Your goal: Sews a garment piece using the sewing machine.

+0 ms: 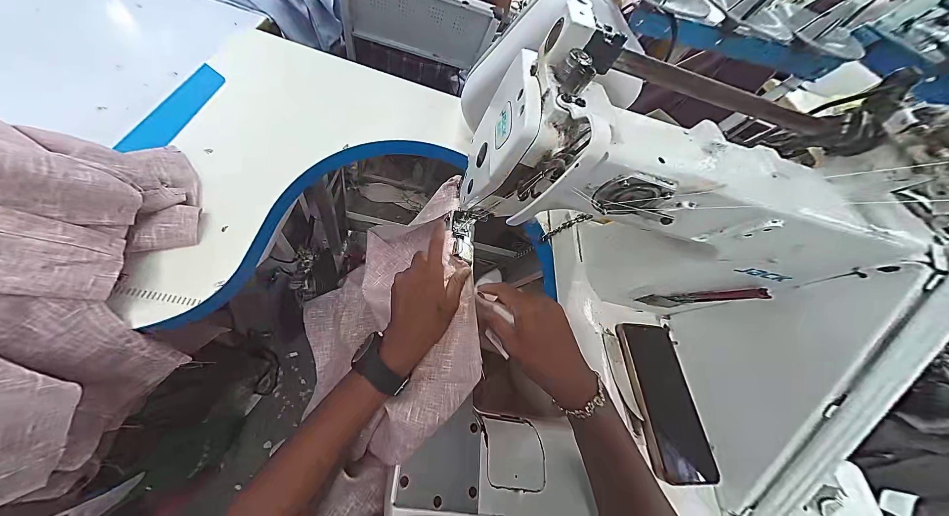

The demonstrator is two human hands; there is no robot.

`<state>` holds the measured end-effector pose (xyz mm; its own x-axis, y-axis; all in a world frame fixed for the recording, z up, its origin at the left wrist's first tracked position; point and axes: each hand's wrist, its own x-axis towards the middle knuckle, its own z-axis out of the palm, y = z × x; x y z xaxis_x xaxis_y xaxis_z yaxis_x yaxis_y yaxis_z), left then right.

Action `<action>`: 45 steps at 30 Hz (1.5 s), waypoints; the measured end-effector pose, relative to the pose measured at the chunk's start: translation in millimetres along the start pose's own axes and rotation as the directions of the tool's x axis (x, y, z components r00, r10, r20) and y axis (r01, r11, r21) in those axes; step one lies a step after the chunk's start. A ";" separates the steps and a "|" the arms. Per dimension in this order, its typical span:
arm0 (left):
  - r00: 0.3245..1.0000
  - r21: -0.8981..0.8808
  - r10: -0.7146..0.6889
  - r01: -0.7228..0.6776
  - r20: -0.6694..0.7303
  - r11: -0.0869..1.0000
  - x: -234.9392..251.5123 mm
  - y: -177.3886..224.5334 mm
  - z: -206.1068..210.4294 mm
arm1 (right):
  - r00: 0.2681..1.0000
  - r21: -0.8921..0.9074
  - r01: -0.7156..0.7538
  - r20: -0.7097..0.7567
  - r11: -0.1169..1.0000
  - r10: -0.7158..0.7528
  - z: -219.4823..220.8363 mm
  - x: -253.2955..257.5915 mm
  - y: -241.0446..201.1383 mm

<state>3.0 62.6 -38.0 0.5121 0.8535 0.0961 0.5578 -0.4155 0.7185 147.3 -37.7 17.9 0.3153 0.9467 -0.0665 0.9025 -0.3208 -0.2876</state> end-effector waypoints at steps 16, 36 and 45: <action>0.919 0.040 0.389 -0.387 -0.066 0.921 -10.6 -17.7 -3.4 | 0.868 0.250 0.450 -0.348 0.857 -0.354 37.1 8.9 10.0; 0.912 -0.169 0.375 -0.401 -0.169 0.900 -16.5 -20.0 4.2 | 0.947 0.390 0.298 -0.232 0.871 -0.220 43.1 20.3 -24.7; 0.915 -0.177 0.361 -0.391 -0.179 0.903 -12.8 -18.2 9.5 | 0.961 0.727 0.244 -0.268 0.642 -0.063 51.6 21.6 -18.3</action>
<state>-7.4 56.2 -58.9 0.5530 0.6876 0.4705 0.1884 -0.6533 0.7333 122.4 -9.8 -27.6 0.3251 0.9221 0.2099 0.4430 0.0477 -0.8953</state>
